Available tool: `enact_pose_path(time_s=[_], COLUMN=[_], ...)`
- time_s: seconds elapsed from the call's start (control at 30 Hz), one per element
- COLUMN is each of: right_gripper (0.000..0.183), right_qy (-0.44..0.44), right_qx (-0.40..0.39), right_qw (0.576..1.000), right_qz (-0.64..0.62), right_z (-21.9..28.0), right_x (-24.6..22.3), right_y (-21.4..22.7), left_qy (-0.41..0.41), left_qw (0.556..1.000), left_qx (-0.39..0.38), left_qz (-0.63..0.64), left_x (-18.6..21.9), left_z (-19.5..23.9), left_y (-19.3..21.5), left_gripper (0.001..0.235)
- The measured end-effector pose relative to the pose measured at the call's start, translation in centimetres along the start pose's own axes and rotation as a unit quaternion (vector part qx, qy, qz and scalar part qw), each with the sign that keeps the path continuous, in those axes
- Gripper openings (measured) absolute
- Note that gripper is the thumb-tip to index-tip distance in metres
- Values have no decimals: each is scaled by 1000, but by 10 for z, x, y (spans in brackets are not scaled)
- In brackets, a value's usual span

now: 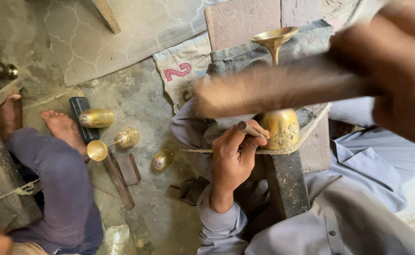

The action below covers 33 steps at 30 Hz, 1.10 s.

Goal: The person sits on the floor and uses a hammer and chisel to shape and decorate a brass lamp base. They repeatedly strike the chisel against the metal surface to create patterns and refine the shape of the object.

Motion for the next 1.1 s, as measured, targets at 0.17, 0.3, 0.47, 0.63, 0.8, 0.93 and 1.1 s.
enact_pose_path(time_s=[0.17,0.3,0.47,0.63,0.8,0.93,1.1], right_gripper=[69,70,63,63,53,60,56], right_qy=[42,73,32,58,63,72,74], right_qx=[92,98,82,95,71,121,119], right_qw=[994,991,996,993,995,988,990], right_qz=[-40,-52,-21,-29,-18,-70,-16], right_z=[-16,-29,-21,-10,-14,-21,-22], right_x=[-18,-30,-24,-21,-16,-17,-34], right_y=[28,42,30,17,7,31,40], left_qy=[-29,-79,15,75,7,35,6], left_qw=[999,993,998,993,999,998,999], left_qx=[22,28,0,37,27,11,40], left_qz=[-36,-80,55,84,17,50,-20], left_x=[6,12,-8,-16,2,-2,-5], left_z=[1,3,4,6,3,2,5], left_y=[4,5,0,0,2,-1,3], left_gripper=[10,13,11,11,11,10,10])
Point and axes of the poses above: each hand's wrist, its own z-axis away from the middle knuckle, its own y-axis out of the back of the hand, x = y × z, the point moved 10 cm from there along -z, towards the middle knuckle, and after that the axes turned 10 degrees about x, right-handed, at the moved point
